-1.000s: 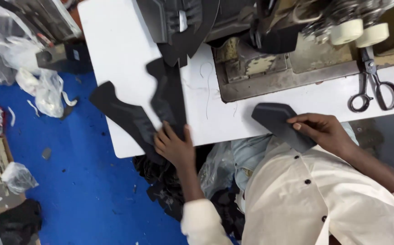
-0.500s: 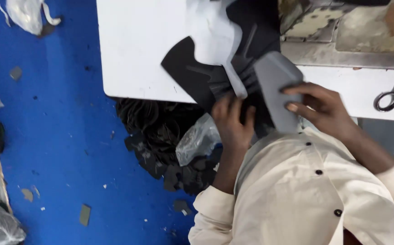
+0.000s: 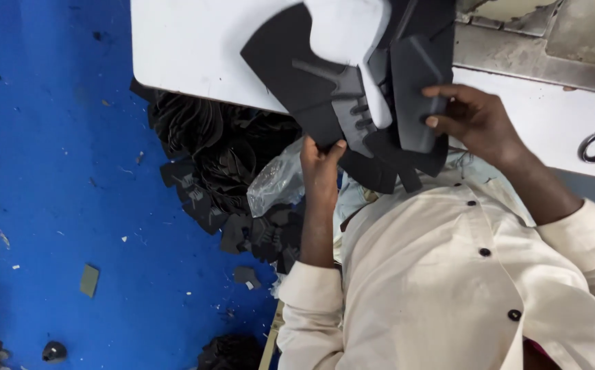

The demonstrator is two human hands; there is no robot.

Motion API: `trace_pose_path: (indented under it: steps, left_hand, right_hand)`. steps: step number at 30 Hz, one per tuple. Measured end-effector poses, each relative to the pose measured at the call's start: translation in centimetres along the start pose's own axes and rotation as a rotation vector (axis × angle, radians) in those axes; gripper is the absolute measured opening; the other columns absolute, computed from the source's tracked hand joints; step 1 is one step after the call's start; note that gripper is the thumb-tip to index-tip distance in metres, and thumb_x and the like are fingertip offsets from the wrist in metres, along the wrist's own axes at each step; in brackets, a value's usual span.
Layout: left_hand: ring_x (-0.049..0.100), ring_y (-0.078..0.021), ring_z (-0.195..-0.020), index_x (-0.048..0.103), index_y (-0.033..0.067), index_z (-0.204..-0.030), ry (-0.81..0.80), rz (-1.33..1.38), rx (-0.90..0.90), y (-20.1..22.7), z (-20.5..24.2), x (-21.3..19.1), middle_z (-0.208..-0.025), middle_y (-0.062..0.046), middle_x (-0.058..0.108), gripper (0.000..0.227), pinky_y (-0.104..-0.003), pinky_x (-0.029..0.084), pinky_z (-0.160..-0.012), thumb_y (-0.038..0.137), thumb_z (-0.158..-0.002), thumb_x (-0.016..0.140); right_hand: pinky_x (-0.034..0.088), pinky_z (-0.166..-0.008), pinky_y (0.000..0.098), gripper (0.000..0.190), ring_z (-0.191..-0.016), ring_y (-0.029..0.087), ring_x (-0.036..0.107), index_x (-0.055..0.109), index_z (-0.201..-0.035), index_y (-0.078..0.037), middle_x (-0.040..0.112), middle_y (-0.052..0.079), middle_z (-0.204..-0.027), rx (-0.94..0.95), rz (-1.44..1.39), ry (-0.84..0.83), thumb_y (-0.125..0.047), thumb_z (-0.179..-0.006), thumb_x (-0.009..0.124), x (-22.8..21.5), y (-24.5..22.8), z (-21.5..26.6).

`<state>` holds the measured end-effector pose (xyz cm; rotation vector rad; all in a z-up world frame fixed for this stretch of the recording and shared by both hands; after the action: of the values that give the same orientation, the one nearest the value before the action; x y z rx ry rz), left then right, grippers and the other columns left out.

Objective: Sewing black synthetic shoe upper components using an industrial sewing machine.

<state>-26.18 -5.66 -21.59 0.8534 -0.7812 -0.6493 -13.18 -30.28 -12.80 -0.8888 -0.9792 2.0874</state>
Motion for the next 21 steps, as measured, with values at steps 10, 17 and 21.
trace_pose_path:
  steps: [10,17,21]
  left_hand:
    - [0.056,-0.0176,-0.099,0.055,0.0010,-0.145,0.112,0.213,-0.219,2.1,0.7,0.3,-0.119,-0.010,0.064,0.059,-0.033,0.044,-0.083,0.047,-0.108,0.051]
    - [0.050,-0.0074,-0.075,0.061,-0.0011,-0.122,0.052,0.170,-0.154,-2.1,-0.5,-2.0,-0.088,-0.001,0.055,0.064,-0.030,0.042,-0.065,0.061,-0.116,0.046]
    - [0.049,-0.0093,-0.077,0.059,0.0006,-0.111,0.041,0.208,-0.139,-1.2,-0.5,-1.7,-0.086,0.000,0.052,0.061,-0.031,0.042,-0.069,0.059,-0.120,0.047]
  right_hand:
    - [0.061,-0.081,0.0304,0.049,-0.093,0.015,0.070,0.061,-0.141,-0.012,0.068,0.008,-0.100,-0.401,0.028,-0.368,-0.001,-0.095,0.074,10.5,-9.3,-5.2]
    - [0.060,-0.075,0.0328,0.050,-0.092,0.019,0.072,0.063,-0.139,-0.013,0.071,0.010,-0.105,-0.551,0.276,-0.323,-0.003,-0.092,0.078,11.9,-10.5,-5.2]
    - [0.061,-0.073,0.0332,0.050,-0.087,0.019,0.073,0.063,-0.139,-0.016,0.071,0.010,-0.098,-0.446,0.303,-0.331,-0.005,-0.093,0.077,11.8,-9.5,-5.3]
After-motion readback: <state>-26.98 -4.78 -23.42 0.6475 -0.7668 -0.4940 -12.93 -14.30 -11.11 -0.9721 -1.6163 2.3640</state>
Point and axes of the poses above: each hand's wrist, its own z-axis away from the middle knuckle, its own x-axis out of the palm, y = z × x, the point moved 7 cm from there along -z, towards the middle knuckle
